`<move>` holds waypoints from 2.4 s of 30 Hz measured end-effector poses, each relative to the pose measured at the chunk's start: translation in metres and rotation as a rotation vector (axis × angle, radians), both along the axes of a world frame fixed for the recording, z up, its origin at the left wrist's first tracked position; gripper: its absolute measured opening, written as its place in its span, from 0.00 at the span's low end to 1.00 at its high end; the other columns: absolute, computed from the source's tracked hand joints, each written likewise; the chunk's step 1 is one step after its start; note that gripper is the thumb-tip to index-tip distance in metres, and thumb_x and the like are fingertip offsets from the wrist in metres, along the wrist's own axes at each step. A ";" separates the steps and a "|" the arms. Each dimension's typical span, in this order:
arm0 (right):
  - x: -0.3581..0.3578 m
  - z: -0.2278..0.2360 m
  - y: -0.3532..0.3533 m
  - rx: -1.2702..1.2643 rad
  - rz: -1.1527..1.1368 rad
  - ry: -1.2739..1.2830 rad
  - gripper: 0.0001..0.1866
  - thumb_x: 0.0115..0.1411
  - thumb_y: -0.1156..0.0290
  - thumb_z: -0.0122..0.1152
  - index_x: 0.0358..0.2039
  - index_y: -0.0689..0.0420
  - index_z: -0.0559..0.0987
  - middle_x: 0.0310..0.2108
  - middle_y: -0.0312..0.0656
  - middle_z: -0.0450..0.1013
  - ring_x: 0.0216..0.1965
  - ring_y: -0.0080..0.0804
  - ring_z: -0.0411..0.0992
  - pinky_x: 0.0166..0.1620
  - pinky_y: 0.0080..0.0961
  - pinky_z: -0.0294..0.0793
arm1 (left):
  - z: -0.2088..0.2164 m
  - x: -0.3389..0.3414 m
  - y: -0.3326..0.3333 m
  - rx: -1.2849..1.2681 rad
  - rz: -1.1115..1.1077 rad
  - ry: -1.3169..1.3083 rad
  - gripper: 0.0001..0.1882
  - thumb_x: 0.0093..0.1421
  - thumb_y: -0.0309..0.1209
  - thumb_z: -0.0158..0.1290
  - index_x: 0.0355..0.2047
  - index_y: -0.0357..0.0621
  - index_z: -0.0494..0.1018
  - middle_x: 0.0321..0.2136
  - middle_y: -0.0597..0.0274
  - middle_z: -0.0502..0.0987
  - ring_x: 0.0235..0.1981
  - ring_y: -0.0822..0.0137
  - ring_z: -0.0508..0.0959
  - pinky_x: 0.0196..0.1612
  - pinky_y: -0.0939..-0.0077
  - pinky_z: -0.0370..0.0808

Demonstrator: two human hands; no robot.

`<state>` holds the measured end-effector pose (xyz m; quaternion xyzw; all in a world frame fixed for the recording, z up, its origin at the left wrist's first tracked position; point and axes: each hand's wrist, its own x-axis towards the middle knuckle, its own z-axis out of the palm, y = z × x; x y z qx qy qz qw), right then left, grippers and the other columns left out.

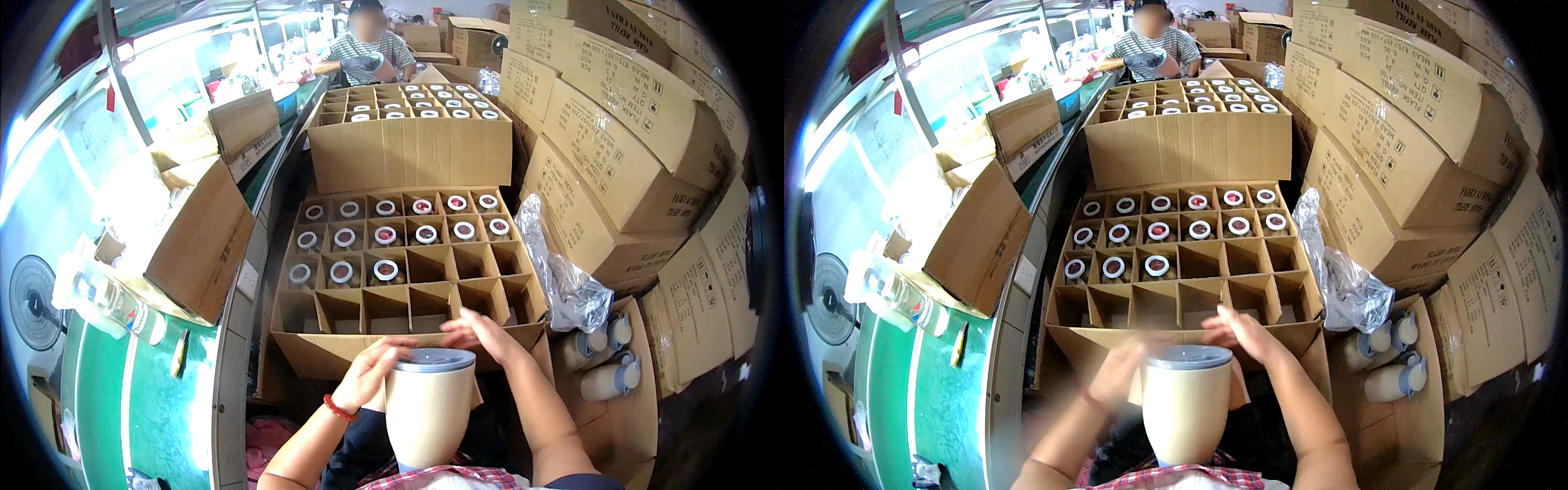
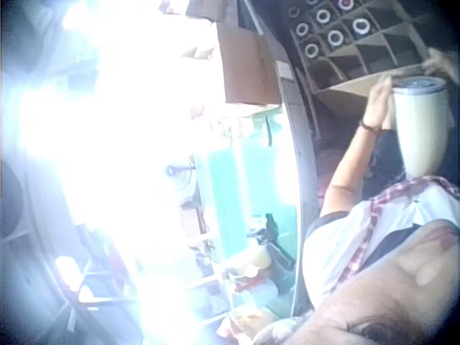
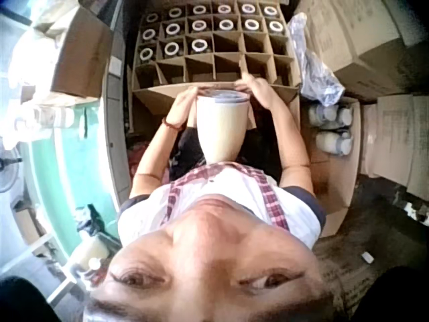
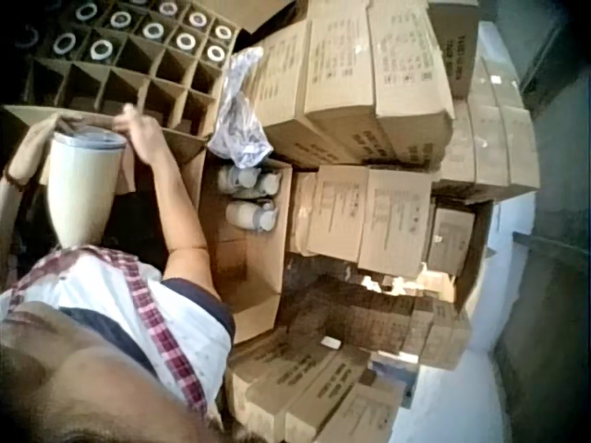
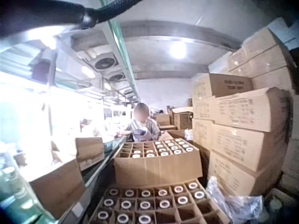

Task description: The person assembles small containers by inserting a metal filter into a beige cup, securing a gray lid, and placing the finished unit into a plastic bag. They repeat this process for multiple units and place them into a cardboard box.

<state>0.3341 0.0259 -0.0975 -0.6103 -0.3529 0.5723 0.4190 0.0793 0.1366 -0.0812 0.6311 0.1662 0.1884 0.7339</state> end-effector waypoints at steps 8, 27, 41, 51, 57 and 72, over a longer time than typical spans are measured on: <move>-0.029 -0.026 0.036 -0.055 0.217 0.671 0.35 0.70 0.48 0.34 0.60 0.69 0.64 0.58 0.53 0.66 0.57 0.37 0.67 0.62 0.31 0.62 | 0.050 0.032 -0.030 1.027 0.078 -0.067 0.11 0.61 0.37 0.53 0.33 0.45 0.81 0.35 0.60 0.81 0.48 0.56 0.77 0.53 0.62 0.70; -0.022 -0.063 0.047 0.068 0.317 0.794 0.38 0.69 0.43 0.32 0.58 0.69 0.67 0.57 0.52 0.68 0.58 0.39 0.67 0.64 0.32 0.59 | 0.066 0.035 -0.032 0.934 -0.055 -0.012 0.10 0.62 0.34 0.53 0.34 0.43 0.81 0.37 0.60 0.81 0.49 0.57 0.77 0.51 0.58 0.70; -0.004 -0.035 0.031 0.093 0.134 0.612 0.41 0.68 0.40 0.27 0.59 0.67 0.67 0.61 0.57 0.63 0.61 0.45 0.63 0.64 0.40 0.59 | 0.058 0.023 -0.014 0.777 -0.074 -0.051 0.13 0.63 0.37 0.51 0.40 0.41 0.77 0.42 0.54 0.78 0.46 0.55 0.77 0.50 0.66 0.71; -0.023 -0.010 -0.001 0.017 0.227 0.406 0.37 0.70 0.43 0.33 0.63 0.64 0.63 0.61 0.48 0.63 0.62 0.35 0.61 0.65 0.32 0.57 | 0.021 0.010 0.006 0.594 -0.254 -0.205 0.13 0.65 0.36 0.49 0.40 0.44 0.80 0.51 0.61 0.76 0.63 0.58 0.61 0.66 0.52 0.49; -0.025 0.049 -0.042 0.208 0.461 -0.516 0.35 0.71 0.47 0.32 0.61 0.66 0.65 0.63 0.56 0.59 0.67 0.45 0.55 0.66 0.33 0.56 | -0.085 -0.004 0.028 -0.219 -0.307 -0.368 0.18 0.69 0.42 0.43 0.40 0.46 0.80 0.58 0.43 0.68 0.68 0.46 0.52 0.68 0.43 0.38; -0.017 -0.100 0.048 0.319 0.450 0.831 0.36 0.67 0.47 0.47 0.61 0.68 0.64 0.60 0.53 0.64 0.61 0.39 0.64 0.65 0.34 0.59 | 0.055 0.033 -0.029 1.055 0.021 -0.153 0.08 0.59 0.35 0.55 0.34 0.48 0.80 0.37 0.66 0.81 0.45 0.61 0.78 0.51 0.64 0.71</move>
